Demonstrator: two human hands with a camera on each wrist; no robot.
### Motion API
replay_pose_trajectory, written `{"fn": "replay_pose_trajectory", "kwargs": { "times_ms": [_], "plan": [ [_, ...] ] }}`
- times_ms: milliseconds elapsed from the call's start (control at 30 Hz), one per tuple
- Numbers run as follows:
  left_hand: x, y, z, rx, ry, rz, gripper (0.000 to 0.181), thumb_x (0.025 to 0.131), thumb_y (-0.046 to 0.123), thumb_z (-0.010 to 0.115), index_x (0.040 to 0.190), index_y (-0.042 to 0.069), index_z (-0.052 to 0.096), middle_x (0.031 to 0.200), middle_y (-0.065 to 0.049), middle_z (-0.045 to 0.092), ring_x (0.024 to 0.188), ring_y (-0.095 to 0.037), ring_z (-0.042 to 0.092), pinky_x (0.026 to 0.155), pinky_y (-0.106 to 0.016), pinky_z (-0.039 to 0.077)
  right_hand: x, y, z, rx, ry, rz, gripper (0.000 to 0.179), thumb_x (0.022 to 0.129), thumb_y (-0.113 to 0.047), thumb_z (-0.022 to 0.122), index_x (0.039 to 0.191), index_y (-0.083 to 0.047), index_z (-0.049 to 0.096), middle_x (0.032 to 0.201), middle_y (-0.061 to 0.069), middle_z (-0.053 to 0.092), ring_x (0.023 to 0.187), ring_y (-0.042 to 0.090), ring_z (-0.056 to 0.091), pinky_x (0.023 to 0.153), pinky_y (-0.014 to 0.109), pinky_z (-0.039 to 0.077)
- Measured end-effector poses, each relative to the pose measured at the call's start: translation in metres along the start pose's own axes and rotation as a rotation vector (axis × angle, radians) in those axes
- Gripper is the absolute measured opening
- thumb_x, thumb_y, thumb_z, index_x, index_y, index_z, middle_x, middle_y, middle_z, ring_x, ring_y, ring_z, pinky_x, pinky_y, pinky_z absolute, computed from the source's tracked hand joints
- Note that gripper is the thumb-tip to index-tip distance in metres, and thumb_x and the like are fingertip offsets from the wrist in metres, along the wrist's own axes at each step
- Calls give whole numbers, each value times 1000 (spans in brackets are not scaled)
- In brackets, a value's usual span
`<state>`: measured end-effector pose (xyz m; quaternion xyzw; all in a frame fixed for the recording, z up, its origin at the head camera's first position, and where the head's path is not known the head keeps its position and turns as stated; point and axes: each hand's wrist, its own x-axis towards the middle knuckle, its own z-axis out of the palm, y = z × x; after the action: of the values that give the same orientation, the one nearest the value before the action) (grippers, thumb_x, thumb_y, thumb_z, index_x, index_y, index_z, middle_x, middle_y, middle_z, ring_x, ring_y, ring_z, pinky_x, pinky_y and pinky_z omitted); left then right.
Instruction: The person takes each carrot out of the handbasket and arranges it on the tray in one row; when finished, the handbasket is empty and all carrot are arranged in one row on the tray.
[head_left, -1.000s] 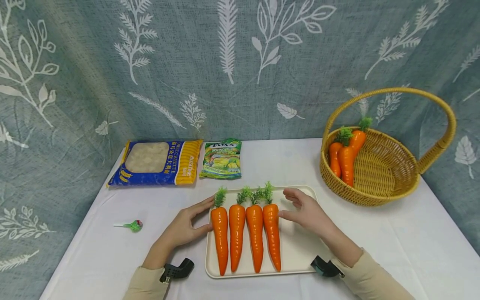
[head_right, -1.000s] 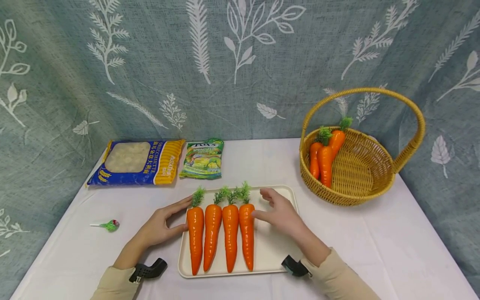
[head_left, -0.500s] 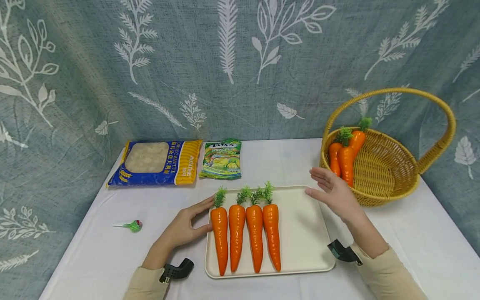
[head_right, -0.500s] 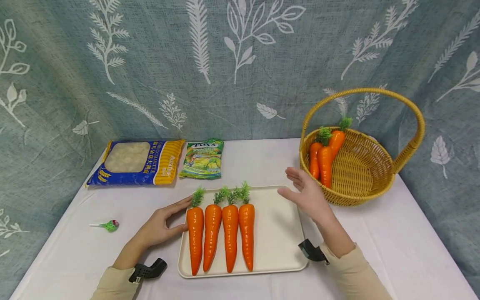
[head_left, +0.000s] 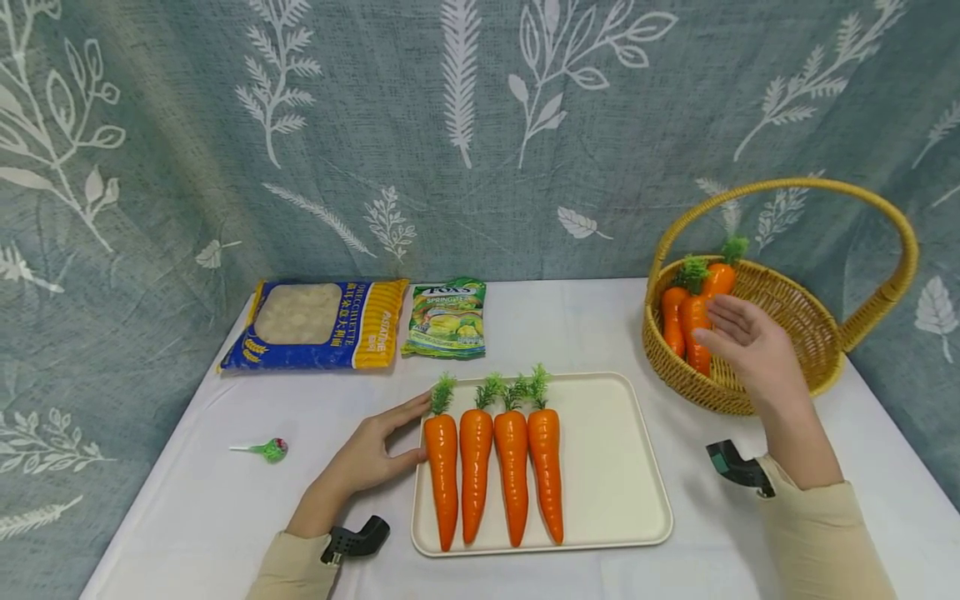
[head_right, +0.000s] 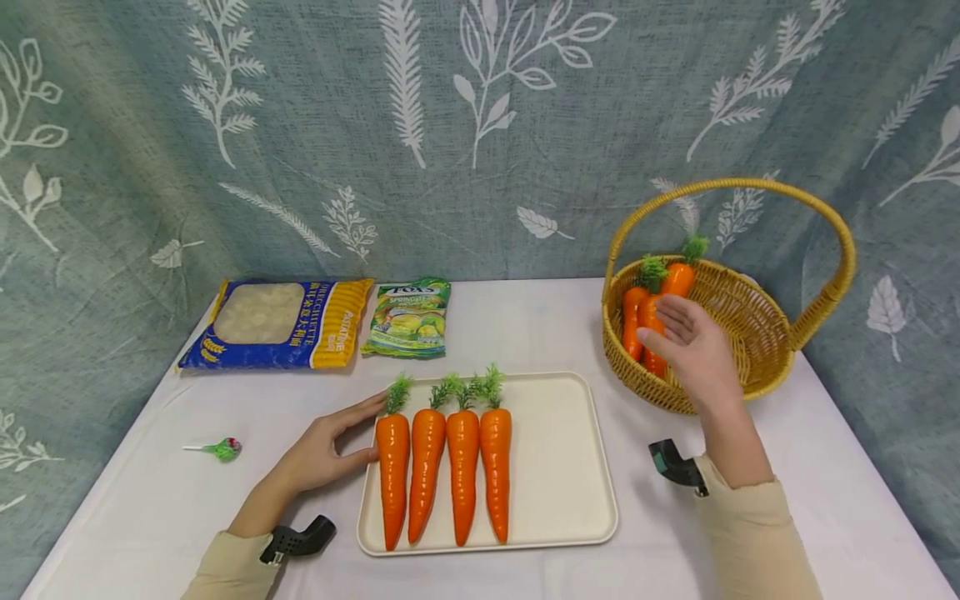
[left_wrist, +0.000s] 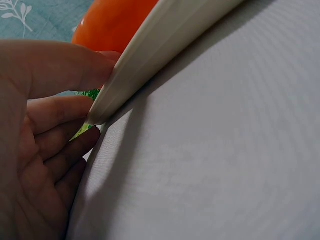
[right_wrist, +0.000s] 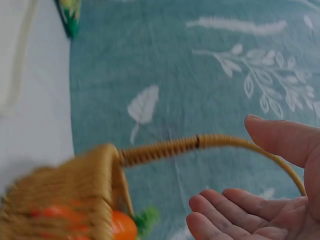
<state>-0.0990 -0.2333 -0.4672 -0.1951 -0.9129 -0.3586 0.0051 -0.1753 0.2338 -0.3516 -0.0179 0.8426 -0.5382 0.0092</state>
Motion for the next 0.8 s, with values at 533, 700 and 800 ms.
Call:
{"fn": "replay_pose_trajectory", "kwargs": {
  "times_ms": [533, 700, 800],
  "plan": [
    [3, 0, 0, 9, -14, 14, 61, 82, 35, 71, 134, 8, 54, 146, -4, 45, 132, -29, 45, 109, -50, 38, 60, 10, -55, -61, 55, 148, 94, 84, -56, 57, 153, -13, 11, 158, 12, 19, 143, 29, 25, 116, 48, 27],
    [3, 0, 1, 1, -14, 10, 61, 82, 35, 71, 135, 9, 54, 146, -3, 45, 132, -29, 45, 109, -50, 38, 77, 20, -61, -69, 10, 173, 97, 83, -59, 57, 154, -14, 8, 159, 12, 14, 144, 33, 19, 117, 54, 22],
    [4, -1, 2, -4, -16, 15, 61, 82, 34, 71, 134, 8, 54, 146, -3, 45, 132, -29, 45, 109, -50, 38, 85, 28, -63, -85, -12, 180, 96, 86, -56, 56, 153, -9, 7, 159, 15, 11, 143, 38, 16, 115, 57, 23]
  ]
}}
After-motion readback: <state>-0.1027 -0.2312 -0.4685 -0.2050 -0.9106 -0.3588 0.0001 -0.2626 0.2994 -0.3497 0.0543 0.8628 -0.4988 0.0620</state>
